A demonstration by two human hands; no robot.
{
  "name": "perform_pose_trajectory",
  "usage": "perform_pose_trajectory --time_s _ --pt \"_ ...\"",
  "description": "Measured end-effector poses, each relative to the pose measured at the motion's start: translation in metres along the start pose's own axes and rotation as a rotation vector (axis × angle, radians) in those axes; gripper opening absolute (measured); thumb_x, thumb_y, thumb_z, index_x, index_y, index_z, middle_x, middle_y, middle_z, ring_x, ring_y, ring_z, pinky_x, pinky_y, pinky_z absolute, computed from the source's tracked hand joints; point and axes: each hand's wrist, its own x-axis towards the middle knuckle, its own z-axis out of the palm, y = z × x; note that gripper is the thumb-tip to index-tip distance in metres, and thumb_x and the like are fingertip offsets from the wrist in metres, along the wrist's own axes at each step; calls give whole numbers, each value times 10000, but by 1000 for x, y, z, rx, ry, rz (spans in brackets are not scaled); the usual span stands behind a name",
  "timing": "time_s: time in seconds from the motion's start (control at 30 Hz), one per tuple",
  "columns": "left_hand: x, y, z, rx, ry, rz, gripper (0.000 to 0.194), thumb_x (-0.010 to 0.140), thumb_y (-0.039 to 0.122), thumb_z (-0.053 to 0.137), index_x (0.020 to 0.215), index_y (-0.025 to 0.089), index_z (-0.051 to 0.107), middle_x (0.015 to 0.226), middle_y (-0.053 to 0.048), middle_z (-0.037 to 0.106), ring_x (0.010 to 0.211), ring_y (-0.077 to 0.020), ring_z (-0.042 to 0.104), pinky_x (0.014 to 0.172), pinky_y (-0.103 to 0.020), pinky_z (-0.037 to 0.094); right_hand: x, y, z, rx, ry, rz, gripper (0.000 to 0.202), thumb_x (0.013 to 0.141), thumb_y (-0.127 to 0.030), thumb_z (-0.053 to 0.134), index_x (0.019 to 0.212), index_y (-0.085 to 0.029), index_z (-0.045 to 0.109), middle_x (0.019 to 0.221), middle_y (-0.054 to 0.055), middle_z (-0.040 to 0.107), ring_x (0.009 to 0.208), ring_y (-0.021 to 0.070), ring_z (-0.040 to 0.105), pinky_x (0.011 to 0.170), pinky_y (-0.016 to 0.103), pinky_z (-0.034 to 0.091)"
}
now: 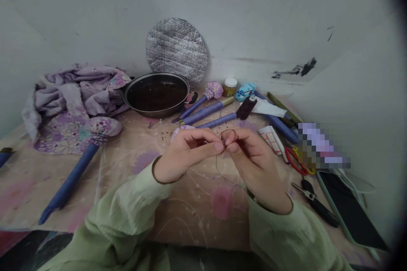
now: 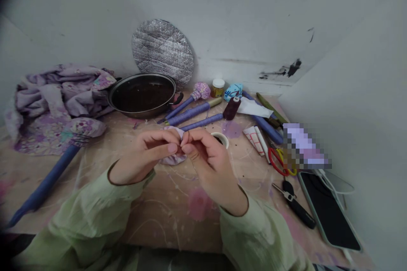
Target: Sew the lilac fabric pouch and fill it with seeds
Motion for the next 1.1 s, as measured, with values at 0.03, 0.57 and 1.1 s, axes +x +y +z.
perform_pose_trajectory --time_s 0.03,0.57,1.1 --pt "0 0 0 -2 6 -22 139 723 276 708 682 150 667 664 -16 618 634 -104 556 579 -228 452 0 -1 0 -50 -1 -44 38 892 -230 521 862 -222 541 823 -2 538 782 109 527 687 237 464" --pt "-3 2 3 169 60 102 115 719 244 701 675 154 645 694 -16 588 628 -99 511 561 -231 418 -1 -4 -6 -491 -8 -368 149 884 -103 485 925 -232 548 864 7 597 825 129 567 741 282 458" --pt "-3 5 -1 383 19 274 36 731 190 683 755 165 673 779 -44 631 736 -144 576 678 -284 463 -1 -8 -6 -428 37 -291 114 863 -112 536 909 -213 563 845 6 604 802 119 567 699 264 471"
